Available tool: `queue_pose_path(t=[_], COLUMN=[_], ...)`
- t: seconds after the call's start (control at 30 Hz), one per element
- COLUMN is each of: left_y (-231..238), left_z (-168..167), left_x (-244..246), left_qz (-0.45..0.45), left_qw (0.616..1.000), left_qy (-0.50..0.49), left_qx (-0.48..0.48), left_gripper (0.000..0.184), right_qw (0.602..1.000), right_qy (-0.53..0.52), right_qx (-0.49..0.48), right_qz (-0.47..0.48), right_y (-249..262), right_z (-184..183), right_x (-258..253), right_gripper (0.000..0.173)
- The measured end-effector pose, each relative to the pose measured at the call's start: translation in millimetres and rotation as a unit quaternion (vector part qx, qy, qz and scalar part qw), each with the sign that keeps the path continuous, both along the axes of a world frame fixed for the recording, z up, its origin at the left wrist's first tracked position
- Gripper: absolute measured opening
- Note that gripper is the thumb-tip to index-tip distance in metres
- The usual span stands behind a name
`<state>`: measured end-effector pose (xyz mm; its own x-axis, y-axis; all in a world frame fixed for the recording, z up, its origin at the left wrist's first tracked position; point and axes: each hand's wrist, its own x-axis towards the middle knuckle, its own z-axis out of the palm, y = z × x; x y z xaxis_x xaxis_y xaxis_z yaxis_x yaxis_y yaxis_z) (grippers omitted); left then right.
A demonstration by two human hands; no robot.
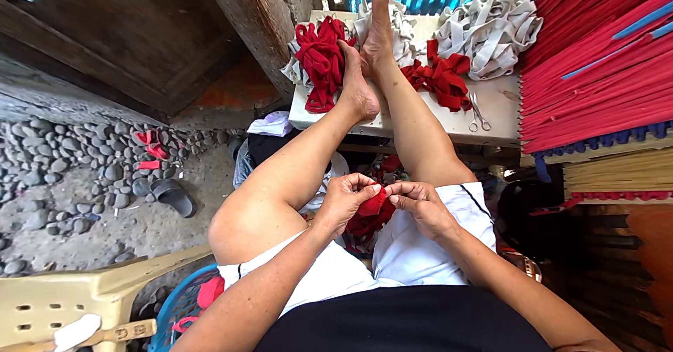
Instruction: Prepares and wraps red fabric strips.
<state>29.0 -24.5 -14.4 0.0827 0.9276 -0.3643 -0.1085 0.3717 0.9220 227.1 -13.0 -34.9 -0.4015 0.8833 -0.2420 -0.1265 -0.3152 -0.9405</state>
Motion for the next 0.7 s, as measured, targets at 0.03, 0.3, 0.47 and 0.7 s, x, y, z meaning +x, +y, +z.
queue_pose_path(t=[0.03,0.3,0.47,0.7], left_y=[0.0,0.1,0.6,0.5], left_z=[0.1,0.2,4.5,0.7], left_x=[0.2,0.8,-1.1,0.7], left_qz=[0.001,0.006,0.012,0.009], left_qw=[1.000,1.000,0.998,0.999], left_qy=[-0.003,-0.012,-0.050,-0.043], left_qx=[-0.005,-0.017,-0.022,-0.015], left_gripper=[0.004,0.005,0.002,0.001], right_qw=[1.000,1.000,1.000,0.999], right_qy=[0.001,0.006,0.012,0.026], right_qx=[-0.001,-0.015,0.015,0.010], right_qz=[-0.002,-0.015,-0.014,-0.018], right_y=[-0.1,-1.6,0.4,-0.2], right_z=[-0.6,-1.5,-0.1,-4.0], right_x=[-0.2,-2.3,-1.1,-2.3], right_gripper=[0.019,0.017,0.017,0.017])
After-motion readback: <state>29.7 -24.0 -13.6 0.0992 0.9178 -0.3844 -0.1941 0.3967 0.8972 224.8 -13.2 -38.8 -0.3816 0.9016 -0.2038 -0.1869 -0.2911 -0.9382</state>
